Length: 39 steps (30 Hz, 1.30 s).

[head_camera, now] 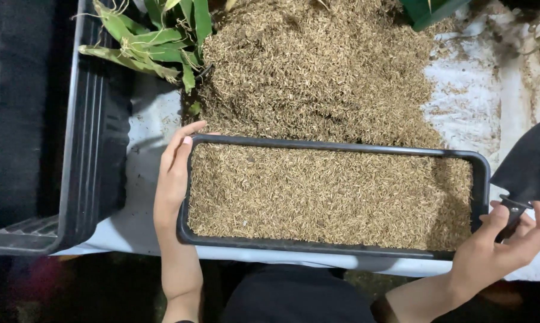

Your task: The person levels a layer of grain in a rectangular tray using a small metal trowel. They first spread the grain by hand, then repeatedly scrape and smooth the surface with the trowel to create an even layer.

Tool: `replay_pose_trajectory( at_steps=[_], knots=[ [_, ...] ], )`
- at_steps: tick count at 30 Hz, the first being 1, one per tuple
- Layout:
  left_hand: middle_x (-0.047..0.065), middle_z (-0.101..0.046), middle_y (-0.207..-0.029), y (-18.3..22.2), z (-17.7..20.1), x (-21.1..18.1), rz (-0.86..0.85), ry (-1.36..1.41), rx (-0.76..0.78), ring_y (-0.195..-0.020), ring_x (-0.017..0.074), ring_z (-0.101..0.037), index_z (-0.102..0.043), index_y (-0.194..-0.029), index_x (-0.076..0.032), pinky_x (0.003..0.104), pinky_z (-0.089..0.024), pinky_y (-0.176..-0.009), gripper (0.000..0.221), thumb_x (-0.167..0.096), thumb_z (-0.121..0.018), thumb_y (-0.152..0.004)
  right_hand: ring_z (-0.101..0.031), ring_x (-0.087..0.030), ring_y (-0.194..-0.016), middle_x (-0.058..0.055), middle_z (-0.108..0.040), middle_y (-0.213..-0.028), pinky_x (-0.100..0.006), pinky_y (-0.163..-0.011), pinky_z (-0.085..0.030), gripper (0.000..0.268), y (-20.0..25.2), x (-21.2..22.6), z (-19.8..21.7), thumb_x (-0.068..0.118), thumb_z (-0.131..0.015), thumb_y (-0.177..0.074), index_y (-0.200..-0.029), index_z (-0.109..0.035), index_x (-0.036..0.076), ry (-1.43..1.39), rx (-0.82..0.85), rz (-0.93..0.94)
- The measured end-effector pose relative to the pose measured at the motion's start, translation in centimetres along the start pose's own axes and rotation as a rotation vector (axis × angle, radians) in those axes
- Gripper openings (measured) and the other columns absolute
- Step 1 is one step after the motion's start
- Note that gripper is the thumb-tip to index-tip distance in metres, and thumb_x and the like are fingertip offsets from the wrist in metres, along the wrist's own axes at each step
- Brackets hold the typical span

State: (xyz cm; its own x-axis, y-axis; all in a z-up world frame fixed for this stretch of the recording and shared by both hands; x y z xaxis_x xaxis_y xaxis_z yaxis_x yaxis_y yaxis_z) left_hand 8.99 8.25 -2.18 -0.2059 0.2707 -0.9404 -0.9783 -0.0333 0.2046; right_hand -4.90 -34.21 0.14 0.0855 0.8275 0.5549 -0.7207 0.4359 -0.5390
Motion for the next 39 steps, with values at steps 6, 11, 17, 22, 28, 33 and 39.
replay_pose_trajectory(
  at_steps=[6,11,17,22,28,33,39],
  knots=[
    [0.003,-0.070,-0.125,0.0,-0.3,0.0,0.000,-0.015,0.040,-0.143,0.0241,-0.045,-0.054,-0.129,-0.019,0.047,-0.020,-0.119,0.038,-0.036,-0.031,-0.104,-0.053,-0.043,-0.092,-0.045,-0.050,-0.115,-0.050,-0.090,-0.043,0.026,0.0,-2.9,0.3,-0.008,-0.040,-0.125,-0.149,-0.031,-0.014,-0.198,0.039,0.028],
    [0.008,-0.067,-0.129,0.1,0.1,-0.5,-0.145,-0.067,-0.010,-0.130,0.0231,-0.055,-0.050,-0.136,-0.011,0.040,-0.035,-0.106,0.043,-0.035,-0.031,-0.105,-0.057,-0.043,-0.100,-0.035,-0.053,-0.115,-0.049,-0.086,-0.043,0.035,-2.4,-0.3,-0.2,0.002,-0.037,-0.115,-0.148,-0.032,-0.009,-0.176,0.466,0.001],
    [0.014,-0.062,-0.135,2.8,0.1,-2.1,-0.498,-0.285,-0.164,-0.127,0.0263,-0.060,-0.054,-0.135,-0.003,0.041,-0.043,-0.110,0.038,-0.022,-0.034,-0.109,-0.069,-0.031,-0.090,-0.011,-0.063,-0.128,-0.052,-0.069,-0.056,0.049,-3.7,5.7,-6.5,0.028,-0.055,-0.091,-0.135,-0.045,0.009,0.151,1.156,0.205],
    [0.011,-0.065,-0.132,5.3,-1.2,-1.1,-0.645,-0.319,-0.152,-0.127,0.0253,-0.062,-0.057,-0.131,-0.005,0.048,-0.041,-0.116,0.034,-0.018,-0.039,-0.106,-0.056,-0.015,-0.040,-0.012,-0.066,-0.116,-0.029,-0.021,-0.046,0.038,-3.0,11.2,-10.0,0.026,-0.058,-0.093,-0.121,-0.049,0.003,-0.004,1.220,0.619],
    [0.011,-0.066,-0.126,6.4,-1.0,-1.1,-0.742,-0.400,-0.214,-0.122,0.0350,-0.061,-0.065,-0.125,-0.007,0.050,-0.042,-0.106,0.035,-0.018,-0.041,-0.102,-0.072,-0.020,-0.068,-0.008,-0.069,-0.087,-0.029,-0.050,-0.060,0.025,-2.3,13.2,-12.1,0.031,-0.062,-0.095,-0.106,-0.063,0.009,-0.049,1.121,0.619],
    [0.008,-0.067,-0.125,6.1,-1.0,-0.4,-0.730,-0.440,-0.208,-0.122,0.0318,-0.061,-0.067,-0.124,-0.010,0.049,-0.041,-0.106,0.034,-0.016,-0.042,-0.102,-0.071,-0.021,-0.073,-0.008,-0.066,-0.093,-0.030,-0.051,-0.059,0.026,-1.6,13.3,-12.8,0.031,-0.057,-0.098,-0.103,-0.064,0.007,-0.034,1.134,0.675],
    [0.010,-0.068,-0.122,6.3,-1.0,-1.2,-0.717,-0.431,-0.238,-0.120,0.0333,-0.063,-0.066,-0.123,-0.006,0.049,-0.041,-0.106,0.034,-0.013,-0.039,-0.103,-0.069,-0.022,-0.085,-0.013,-0.064,-0.110,-0.027,-0.050,-0.057,0.033,-0.6,13.5,-13.0,0.028,-0.048,-0.100,-0.125,-0.059,0.009,-0.005,1.239,0.720]
  ],
)
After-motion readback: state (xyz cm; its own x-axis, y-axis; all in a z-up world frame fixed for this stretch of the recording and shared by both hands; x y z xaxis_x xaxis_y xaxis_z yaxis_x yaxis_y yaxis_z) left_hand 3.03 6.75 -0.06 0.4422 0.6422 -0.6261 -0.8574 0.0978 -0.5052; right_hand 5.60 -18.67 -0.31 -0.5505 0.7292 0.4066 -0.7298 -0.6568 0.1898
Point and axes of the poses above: each hand's wrist, its own y-axis away from the middle knuckle, its own z-axis out of the back of the hand, x = y × z, the point moved 3 cm from there along -y, towards the middle knuckle
